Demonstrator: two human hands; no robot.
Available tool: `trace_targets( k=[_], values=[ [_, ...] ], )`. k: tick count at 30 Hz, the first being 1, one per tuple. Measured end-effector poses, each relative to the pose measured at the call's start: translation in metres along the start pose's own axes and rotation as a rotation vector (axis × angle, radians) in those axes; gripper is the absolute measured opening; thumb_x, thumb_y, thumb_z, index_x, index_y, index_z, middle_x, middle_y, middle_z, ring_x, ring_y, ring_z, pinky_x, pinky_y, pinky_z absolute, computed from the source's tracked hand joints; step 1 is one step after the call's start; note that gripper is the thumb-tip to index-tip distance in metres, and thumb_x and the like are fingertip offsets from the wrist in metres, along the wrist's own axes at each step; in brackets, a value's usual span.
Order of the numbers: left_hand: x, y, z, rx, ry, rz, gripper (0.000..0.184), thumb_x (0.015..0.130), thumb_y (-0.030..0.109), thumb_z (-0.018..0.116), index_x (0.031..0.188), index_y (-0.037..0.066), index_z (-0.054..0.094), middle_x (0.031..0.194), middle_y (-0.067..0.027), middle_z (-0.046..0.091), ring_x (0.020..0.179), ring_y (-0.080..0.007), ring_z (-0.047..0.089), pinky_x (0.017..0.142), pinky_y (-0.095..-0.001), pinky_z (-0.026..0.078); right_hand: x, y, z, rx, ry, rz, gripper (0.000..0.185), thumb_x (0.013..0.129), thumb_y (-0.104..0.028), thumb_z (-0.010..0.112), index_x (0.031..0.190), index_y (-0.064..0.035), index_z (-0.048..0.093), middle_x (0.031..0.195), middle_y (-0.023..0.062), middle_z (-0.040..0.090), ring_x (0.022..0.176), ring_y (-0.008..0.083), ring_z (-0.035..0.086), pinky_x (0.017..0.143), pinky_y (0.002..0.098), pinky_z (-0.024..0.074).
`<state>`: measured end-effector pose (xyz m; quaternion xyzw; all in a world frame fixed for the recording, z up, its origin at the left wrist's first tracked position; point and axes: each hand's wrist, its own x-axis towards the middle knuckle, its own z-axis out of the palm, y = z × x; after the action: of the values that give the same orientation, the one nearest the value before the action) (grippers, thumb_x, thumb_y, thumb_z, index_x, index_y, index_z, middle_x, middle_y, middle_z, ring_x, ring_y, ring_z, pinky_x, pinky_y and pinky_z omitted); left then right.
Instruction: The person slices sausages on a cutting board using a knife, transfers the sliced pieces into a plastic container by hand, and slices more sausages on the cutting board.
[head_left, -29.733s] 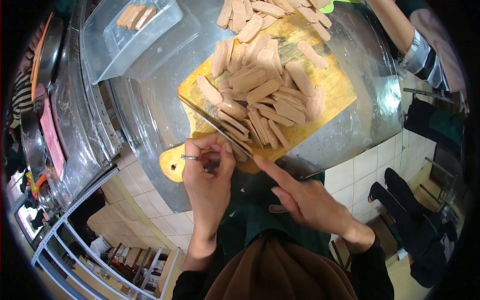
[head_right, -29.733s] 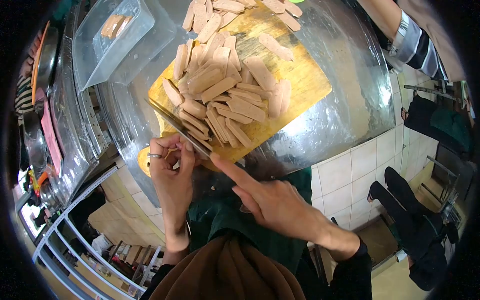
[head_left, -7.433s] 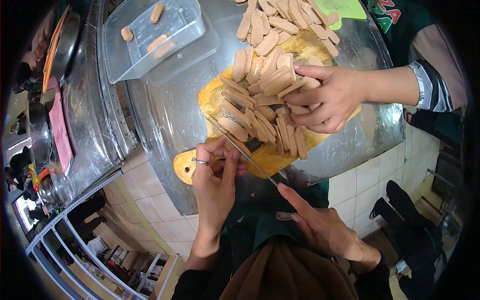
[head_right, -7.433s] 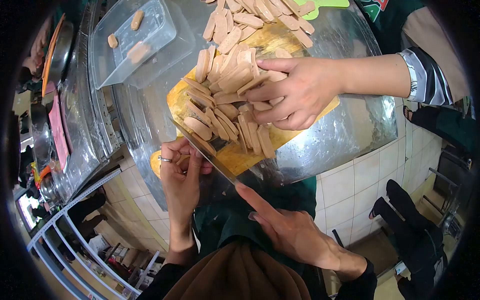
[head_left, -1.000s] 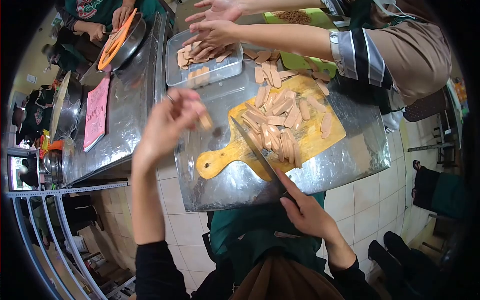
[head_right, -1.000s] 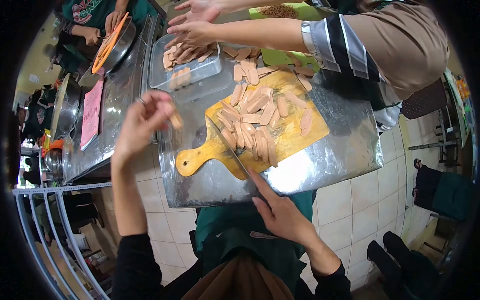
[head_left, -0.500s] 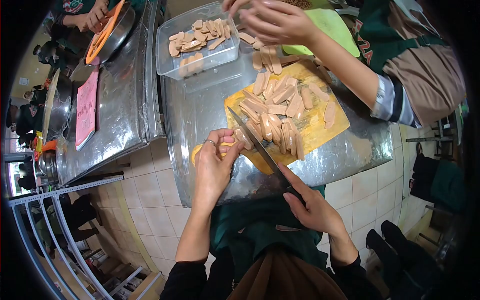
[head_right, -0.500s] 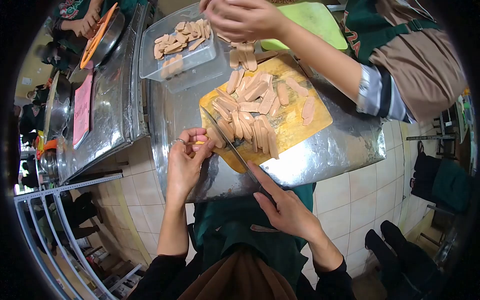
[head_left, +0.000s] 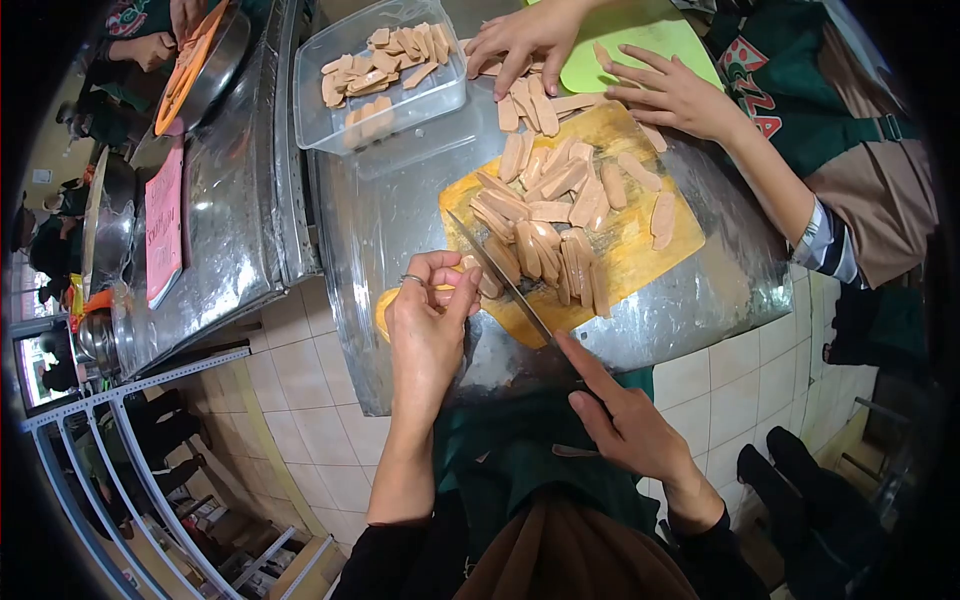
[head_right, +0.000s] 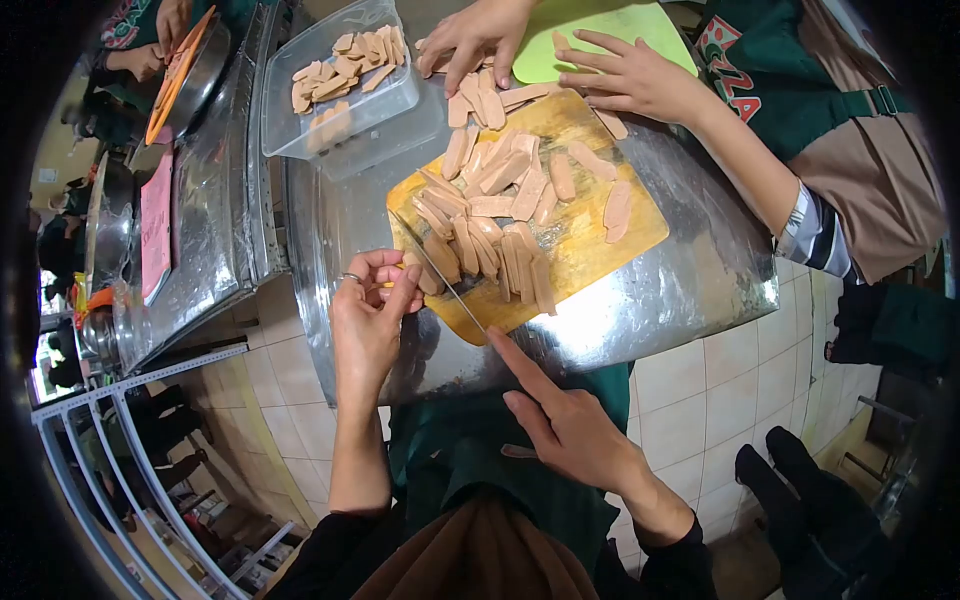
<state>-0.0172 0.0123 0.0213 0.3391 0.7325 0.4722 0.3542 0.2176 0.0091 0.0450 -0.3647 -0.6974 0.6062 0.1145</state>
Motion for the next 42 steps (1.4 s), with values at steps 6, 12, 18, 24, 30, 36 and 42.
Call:
trace_targets(
  k=[6,12,18,24,30,36,42],
  values=[
    [0.003,-0.005,0.000,-0.081,-0.016,-0.037,0.021,0.094,0.009,0.070,0.108,-0.004,0.060,0.082,-0.0068,0.066,0.070,-0.0101,0.067,0.064,-0.0218,0.053,-0.008,-0.013,0.000,-0.021,0.022,-0.023,0.063,0.102,-0.010,0.049,0.158,-0.0161,0.021,0.131,0.0208,0.061,0.079,0.0414,0.069,0.075,0.0423,0.0555],
    [0.004,-0.009,-0.001,-0.135,-0.039,-0.045,0.021,0.095,0.010,0.069,0.108,-0.004,0.060,0.084,-0.0065,0.066,0.071,-0.0096,0.067,0.064,-0.0220,0.054,-0.009,-0.025,-0.001,0.004,-0.038,0.103,0.063,0.102,-0.009,0.050,0.158,-0.0178,0.022,0.131,0.0215,0.060,0.086,0.0427,0.069,0.076,0.0458,0.0561],
    [0.004,-0.007,-0.002,-0.161,-0.058,-0.045,0.017,0.096,0.008,0.068,0.106,-0.002,0.059,0.084,-0.0050,0.065,0.071,-0.0090,0.066,0.065,-0.0217,0.053,-0.006,-0.033,-0.003,-0.063,-0.081,0.180,0.064,0.102,-0.008,0.048,0.158,-0.0196,0.019,0.106,0.0255,0.068,0.084,0.0460,0.066,0.072,0.0506,0.0538],
    [0.003,-0.002,-0.002,-0.147,-0.086,-0.023,0.014,0.096,0.005,0.066,0.106,-0.002,0.058,0.085,-0.0036,0.063,0.071,-0.0086,0.065,0.064,-0.0212,0.052,0.001,-0.040,-0.003,-0.131,-0.104,0.276,0.065,0.101,-0.009,0.048,0.158,-0.0195,0.019,0.084,0.0275,0.067,0.078,0.0472,0.065,0.068,0.0536,0.0512],
    [0.004,-0.004,-0.002,-0.160,-0.079,-0.064,0.015,0.096,0.004,0.066,0.107,-0.001,0.057,0.085,-0.0038,0.062,0.074,-0.0091,0.065,0.064,-0.0220,0.052,0.034,-0.024,0.010,-0.157,-0.009,0.129,0.068,0.099,-0.007,0.052,0.158,-0.0193,0.019,0.079,0.0267,0.066,0.066,0.0465,0.063,0.059,0.0526,0.0502],
    [0.004,-0.006,0.000,-0.125,-0.062,-0.060,0.015,0.095,0.005,0.066,0.106,-0.001,0.057,0.084,-0.0045,0.062,0.075,-0.0105,0.067,0.064,-0.0234,0.054,0.024,-0.032,0.009,-0.201,-0.005,0.116,0.069,0.099,-0.006,0.053,0.158,-0.0166,0.019,0.080,0.0258,0.068,0.066,0.0463,0.064,0.059,0.0509,0.0532],
    [0.006,-0.004,-0.002,-0.117,-0.117,-0.096,0.016,0.098,0.008,0.064,0.106,-0.003,0.056,0.090,-0.0047,0.062,0.074,-0.0094,0.065,0.068,-0.0232,0.055,0.042,-0.032,0.008,-0.155,-0.017,0.155,0.068,0.099,-0.006,0.051,0.158,-0.0148,0.019,0.080,0.0275,0.067,0.066,0.0458,0.065,0.061,0.0508,0.0544]
  ],
)
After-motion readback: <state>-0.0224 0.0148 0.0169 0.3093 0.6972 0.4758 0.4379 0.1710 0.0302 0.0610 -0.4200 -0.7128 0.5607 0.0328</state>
